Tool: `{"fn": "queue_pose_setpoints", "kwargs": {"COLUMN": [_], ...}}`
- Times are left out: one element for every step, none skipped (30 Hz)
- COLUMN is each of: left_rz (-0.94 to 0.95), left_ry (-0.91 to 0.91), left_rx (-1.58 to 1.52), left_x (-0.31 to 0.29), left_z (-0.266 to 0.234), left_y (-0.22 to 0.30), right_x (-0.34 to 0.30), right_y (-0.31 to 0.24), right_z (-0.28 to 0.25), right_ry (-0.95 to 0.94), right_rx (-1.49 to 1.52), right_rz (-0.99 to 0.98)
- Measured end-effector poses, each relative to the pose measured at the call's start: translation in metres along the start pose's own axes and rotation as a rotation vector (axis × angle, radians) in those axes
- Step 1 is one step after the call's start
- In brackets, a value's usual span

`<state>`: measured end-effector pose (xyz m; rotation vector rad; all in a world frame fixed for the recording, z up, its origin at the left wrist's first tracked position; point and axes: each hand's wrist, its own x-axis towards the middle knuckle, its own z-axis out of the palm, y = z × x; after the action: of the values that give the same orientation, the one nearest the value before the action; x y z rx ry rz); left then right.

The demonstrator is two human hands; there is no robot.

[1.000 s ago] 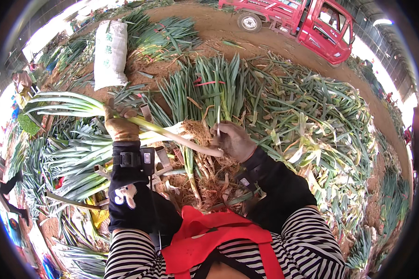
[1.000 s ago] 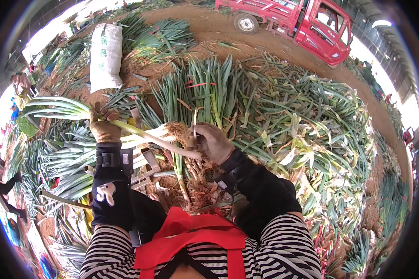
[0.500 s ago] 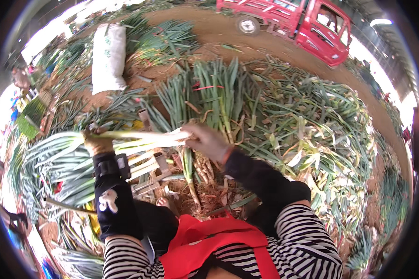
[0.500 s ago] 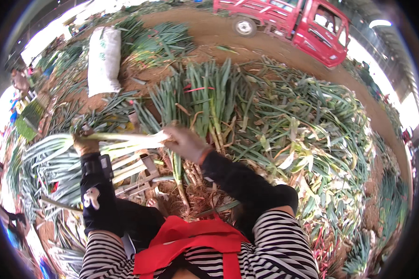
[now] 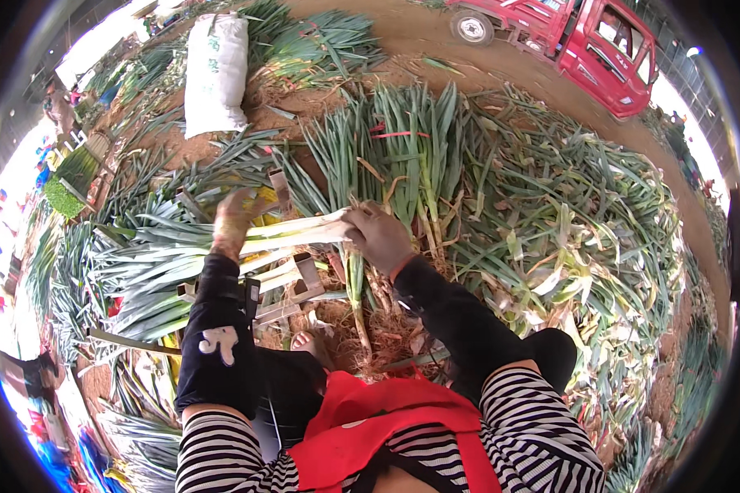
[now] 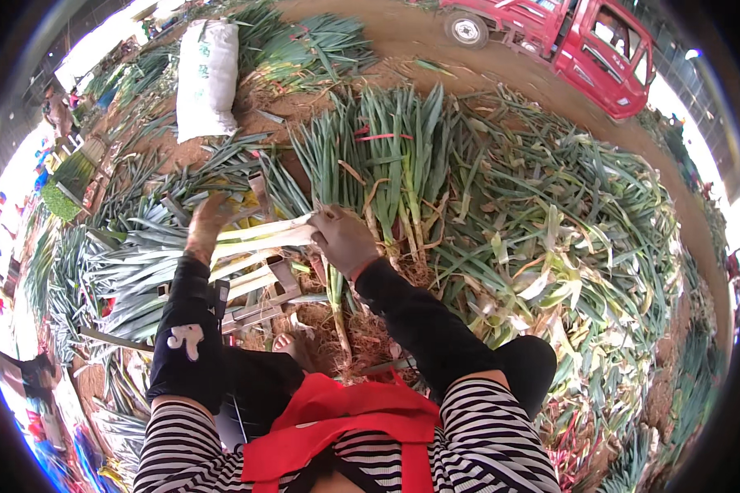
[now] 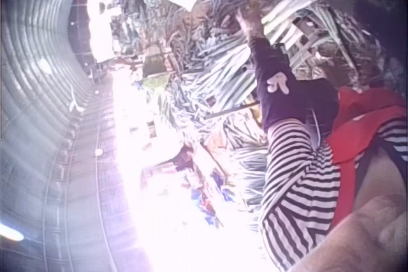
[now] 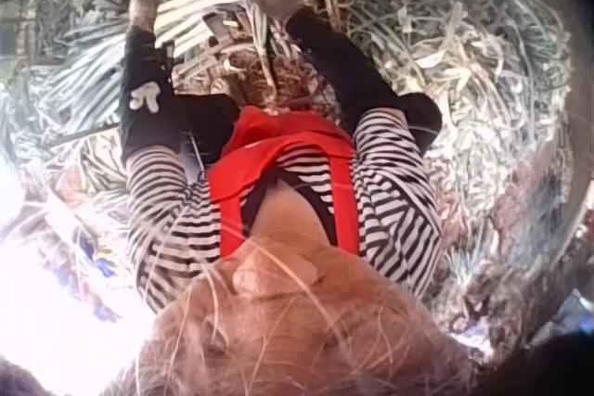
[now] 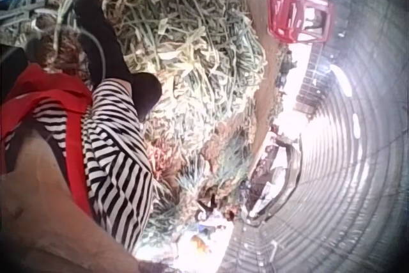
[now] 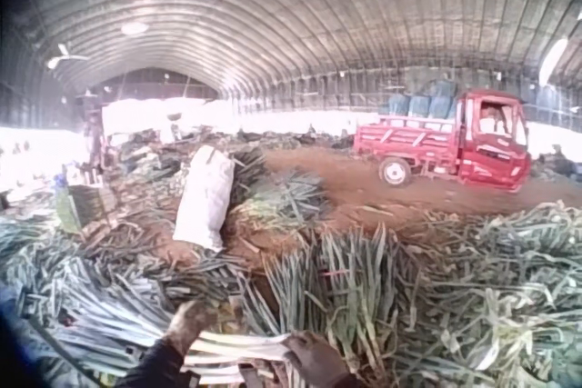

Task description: The person processes leeks by hand, pulling individual leeks from a pile, peeling away the outer layers, and placing the cleaned leeks onto a metal frame before securing them with a red tie.

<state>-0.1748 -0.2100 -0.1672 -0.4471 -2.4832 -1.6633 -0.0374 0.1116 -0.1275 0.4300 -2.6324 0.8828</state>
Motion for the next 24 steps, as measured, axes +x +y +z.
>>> {"fn": "queue_pose_setpoints", "kwargs": {"left_rz": [0.027, 0.095, 0.017, 0.01, 0.019, 0.006, 0.001, 0.004, 0.008, -0.01, -0.038, -0.03, -0.027, 0.012, 0.06, 0.159, 0.223, 0.214, 0.213, 0.186, 0.185, 0.216, 0.245, 0.249], "left_ry": [-0.151, -0.295, -0.389, -0.47, -0.531, -0.579, -0.631, -0.631, -0.626, -0.655, -0.676, -0.664, -0.681, -0.654, -0.629, -0.603, -0.625, -0.568, -0.505, -0.424, -0.402, -0.384, -0.366, -0.375], "left_rx": [0.243, 0.475, 0.639, 0.674, 0.668, 0.708, 0.741, 0.772, 0.789, 0.799, 0.818, 0.821, 0.808, 0.891, 0.964, 0.822, 0.769, 0.781, 0.793, 0.859, 0.842, 0.839, 0.837, 0.833], "left_x": [-0.004, -0.007, -0.019, -0.026, -0.027, -0.028, -0.026, -0.028, -0.025, -0.022, -0.02, -0.02, -0.019, -0.02, -0.021, -0.019, -0.011, -0.014, -0.016, -0.027, -0.027, -0.028, -0.029, -0.029], "left_z": [0.028, 0.055, 0.079, 0.085, 0.086, 0.082, 0.081, 0.077, 0.077, 0.081, 0.08, 0.074, 0.079, 0.074, 0.073, 0.075, 0.098, 0.093, 0.087, 0.073, 0.076, 0.074, 0.072, 0.076], "left_y": [0.02, 0.044, 0.088, 0.112, 0.104, 0.102, 0.102, 0.102, 0.1, 0.103, 0.102, 0.094, 0.09, 0.097, 0.102, 0.107, 0.121, 0.121, 0.126, 0.121, 0.133, 0.142, 0.148, 0.152], "right_x": [0.001, 0.003, 0.001, 0.009, 0.015, 0.013, 0.006, -0.001, -0.013, -0.032, -0.048, -0.06, -0.077, -0.09, -0.106, -0.126, -0.176, -0.181, -0.183, -0.154, -0.152, -0.147, -0.142, -0.141], "right_y": [0.005, 0.012, 0.014, 0.026, 0.037, 0.044, 0.057, 0.071, 0.097, 0.13, 0.155, 0.172, 0.19, 0.203, 0.219, 0.239, 0.291, 0.286, 0.277, 0.221, 0.212, 0.202, 0.191, 0.182], "right_z": [0.0, 0.001, -0.01, -0.009, -0.005, -0.007, -0.015, -0.025, -0.032, -0.035, -0.034, -0.027, -0.019, -0.007, 0.003, 0.013, 0.014, 0.039, 0.059, 0.08, 0.079, 0.081, 0.085, 0.088], "right_ry": [0.055, 0.124, -0.042, 0.13, 0.296, 0.287, 0.361, 0.434, 0.4, 0.369, 0.341, 0.304, 0.312, 0.312, 0.119, -0.062, -0.079, -0.108, -0.135, -0.151, -0.221, -0.298, -0.374, -0.449], "right_rx": [-0.027, -0.092, -0.037, 0.116, 0.271, 0.278, 0.379, 0.478, 0.505, 0.526, 0.71, 0.901, 0.816, 0.743, 0.6, 0.451, 0.136, 0.068, 0.0, 0.129, 0.14, 0.159, 0.19, 0.211], "right_rz": [-0.008, -0.094, -0.011, -0.123, -0.243, -0.234, -0.035, 0.165, 0.306, 0.456, 0.645, 0.829, 0.978, 1.113, 1.094, 1.07, 0.924, 0.937, 0.946, 1.146, 1.114, 1.074, 1.018, 0.97]}}
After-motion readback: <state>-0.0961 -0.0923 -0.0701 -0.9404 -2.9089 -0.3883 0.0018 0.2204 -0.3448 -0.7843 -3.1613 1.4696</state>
